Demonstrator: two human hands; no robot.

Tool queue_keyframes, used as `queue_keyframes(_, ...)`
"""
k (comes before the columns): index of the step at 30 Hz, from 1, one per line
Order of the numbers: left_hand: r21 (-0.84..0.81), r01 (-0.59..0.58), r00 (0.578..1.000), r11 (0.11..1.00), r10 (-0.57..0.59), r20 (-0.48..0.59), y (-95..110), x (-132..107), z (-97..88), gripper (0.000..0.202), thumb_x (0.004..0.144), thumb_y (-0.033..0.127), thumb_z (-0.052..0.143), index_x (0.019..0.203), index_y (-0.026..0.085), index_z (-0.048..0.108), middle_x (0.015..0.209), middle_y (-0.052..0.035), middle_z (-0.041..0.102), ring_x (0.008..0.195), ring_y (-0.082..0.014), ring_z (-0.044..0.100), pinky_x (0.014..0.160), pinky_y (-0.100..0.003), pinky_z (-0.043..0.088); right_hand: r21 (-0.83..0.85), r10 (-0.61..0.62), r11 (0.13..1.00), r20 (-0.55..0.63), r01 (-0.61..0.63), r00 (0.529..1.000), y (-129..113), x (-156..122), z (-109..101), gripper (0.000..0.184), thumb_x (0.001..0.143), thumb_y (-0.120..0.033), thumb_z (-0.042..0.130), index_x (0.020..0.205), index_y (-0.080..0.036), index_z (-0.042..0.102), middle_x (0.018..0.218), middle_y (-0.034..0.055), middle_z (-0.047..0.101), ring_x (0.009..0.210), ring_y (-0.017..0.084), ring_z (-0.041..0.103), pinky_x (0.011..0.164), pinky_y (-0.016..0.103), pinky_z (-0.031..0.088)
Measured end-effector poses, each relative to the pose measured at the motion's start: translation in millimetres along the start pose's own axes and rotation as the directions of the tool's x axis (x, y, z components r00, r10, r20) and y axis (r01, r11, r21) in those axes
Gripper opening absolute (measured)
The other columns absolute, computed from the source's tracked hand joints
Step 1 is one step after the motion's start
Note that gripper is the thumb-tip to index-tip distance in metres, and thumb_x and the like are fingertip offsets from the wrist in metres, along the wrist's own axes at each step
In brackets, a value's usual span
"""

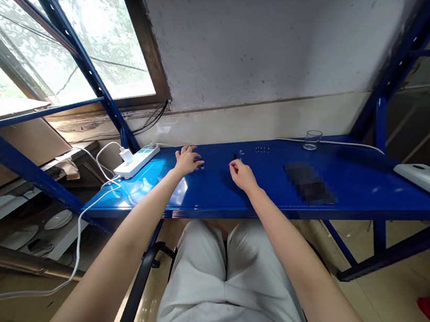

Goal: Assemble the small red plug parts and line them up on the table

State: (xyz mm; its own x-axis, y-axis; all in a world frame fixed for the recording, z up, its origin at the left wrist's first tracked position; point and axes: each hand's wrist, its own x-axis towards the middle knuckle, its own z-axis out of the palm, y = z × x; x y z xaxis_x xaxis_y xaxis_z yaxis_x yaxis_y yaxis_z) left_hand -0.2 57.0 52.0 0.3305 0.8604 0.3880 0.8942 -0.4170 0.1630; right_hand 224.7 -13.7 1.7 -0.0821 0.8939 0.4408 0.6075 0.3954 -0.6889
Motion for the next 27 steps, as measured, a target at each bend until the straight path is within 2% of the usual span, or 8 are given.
queue_keyframes(5, 0.000, -0.015, 1.000, 1.000, 0.015, -0.012, 8.5, -2.8, 0.8, 0.013, 0.077, 0.027, 0.058, 0.079, 0.020, 0.070, 0.128, -0.0082, 0.049, 0.123, -0.0328, 0.030, 0.096, -0.056, 0.021, 0.019, -0.023, 1.000, -0.014, 0.024, 1.000, 2.2, 0.3, 1.0, 0.024, 0.087, -0.040, 0.036, 0.093, -0.021, 0.050, 0.063, 0.0035, 0.057, 0.054, 0.017, 0.054, 0.050, 0.027, 0.037)
queue_keyframes(10, -0.062, -0.109, 0.991, 0.992, 0.103, -0.090, 22.7, -8.6, -1.0, 0.013, 0.078, 0.022, 0.056, 0.077, 0.020, 0.069, 0.117, -0.0083, 0.056, 0.116, -0.0295, 0.038, 0.094, -0.051, 0.022, 0.022, -0.024, 0.999, -0.011, 0.024, 1.000, 3.9, 1.0, 1.5, 0.022, 0.087, -0.039, 0.036, 0.092, -0.022, 0.050, 0.062, 0.0030, 0.056, 0.055, 0.017, 0.054, 0.050, 0.027, 0.036)
queue_keyframes(15, -0.345, -0.137, 0.969, 0.928, 0.054, -0.240, 50.8, -17.0, 5.8, 0.015, 0.078, 0.026, 0.056, 0.085, 0.020, 0.068, 0.099, -0.0084, 0.062, 0.101, -0.0247, 0.049, 0.089, -0.042, 0.031, 0.005, -0.038, 0.999, -0.016, 0.038, 0.999, 2.2, 1.0, 1.5, 0.025, 0.087, -0.042, 0.036, 0.090, -0.022, 0.050, 0.062, 0.0025, 0.056, 0.053, 0.016, 0.052, 0.050, 0.027, 0.034)
queue_keyframes(17, -0.570, -0.127, 0.968, 0.812, -0.024, -0.249, 62.7, -21.5, 13.3, 0.016, 0.079, 0.027, 0.055, 0.086, 0.018, 0.066, 0.089, -0.0077, 0.065, 0.088, -0.0205, 0.055, 0.082, -0.036, 0.037, 0.008, -0.035, 0.999, -0.010, 0.035, 0.999, 0.5, 0.9, 1.4, 0.029, 0.088, -0.045, 0.033, 0.089, -0.022, 0.050, 0.064, 0.0023, 0.057, 0.052, 0.015, 0.050, 0.050, 0.026, 0.033)
queue_keyframes(19, -0.785, -0.092, 0.971, 0.613, -0.118, -0.206, 72.2, -27.0, 22.5, 0.018, 0.080, 0.028, 0.053, 0.089, 0.016, 0.063, 0.079, -0.0070, 0.065, 0.078, -0.0171, 0.059, 0.075, -0.031, 0.042, 0.015, -0.032, 0.999, 0.000, 0.032, 0.999, -0.9, 1.0, 1.5, 0.034, 0.089, -0.048, 0.029, 0.086, -0.022, 0.050, 0.067, 0.0023, 0.058, 0.052, 0.014, 0.050, 0.050, 0.026, 0.033)
queue_keyframes(22, -0.941, 0.011, 0.965, 0.339, -0.251, -0.079, 79.6, -36.2, 35.0, 0.020, 0.080, 0.030, 0.053, 0.091, 0.014, 0.059, 0.076, -0.0075, 0.066, 0.073, -0.0152, 0.061, 0.069, -0.027, 0.043, 0.017, -0.041, 0.999, -0.004, 0.041, 0.999, -1.2, 1.8, 2.0, 0.038, 0.090, -0.050, 0.026, 0.079, -0.022, 0.050, 0.067, 0.0020, 0.059, 0.056, 0.014, 0.051, 0.054, 0.026, 0.034)
queue_keyframes(24, -0.969, 0.084, 0.952, 0.231, -0.305, 0.010, 79.8, -41.9, 40.2, 0.020, 0.081, 0.029, 0.053, 0.091, 0.013, 0.058, 0.080, -0.0091, 0.068, 0.072, -0.0146, 0.061, 0.066, -0.026, 0.042, 0.020, -0.050, 0.999, -0.005, 0.050, 0.999, -0.8, 2.1, 2.5, 0.039, 0.090, -0.051, 0.026, 0.076, -0.022, 0.048, 0.066, 0.0015, 0.058, 0.056, 0.014, 0.051, 0.055, 0.026, 0.035)
queue_keyframes(27, -0.978, 0.124, 0.949, 0.168, -0.307, 0.067, 76.6, -48.3, 43.6, 0.021, 0.081, 0.029, 0.053, 0.093, 0.013, 0.058, 0.086, -0.0105, 0.069, 0.073, -0.0148, 0.062, 0.062, -0.024, 0.040, 0.033, -0.070, 0.997, -0.004, 0.070, 0.998, -1.6, 1.3, 2.8, 0.038, 0.089, -0.052, 0.028, 0.077, -0.022, 0.048, 0.063, 0.0006, 0.056, 0.052, 0.013, 0.049, 0.053, 0.026, 0.034)
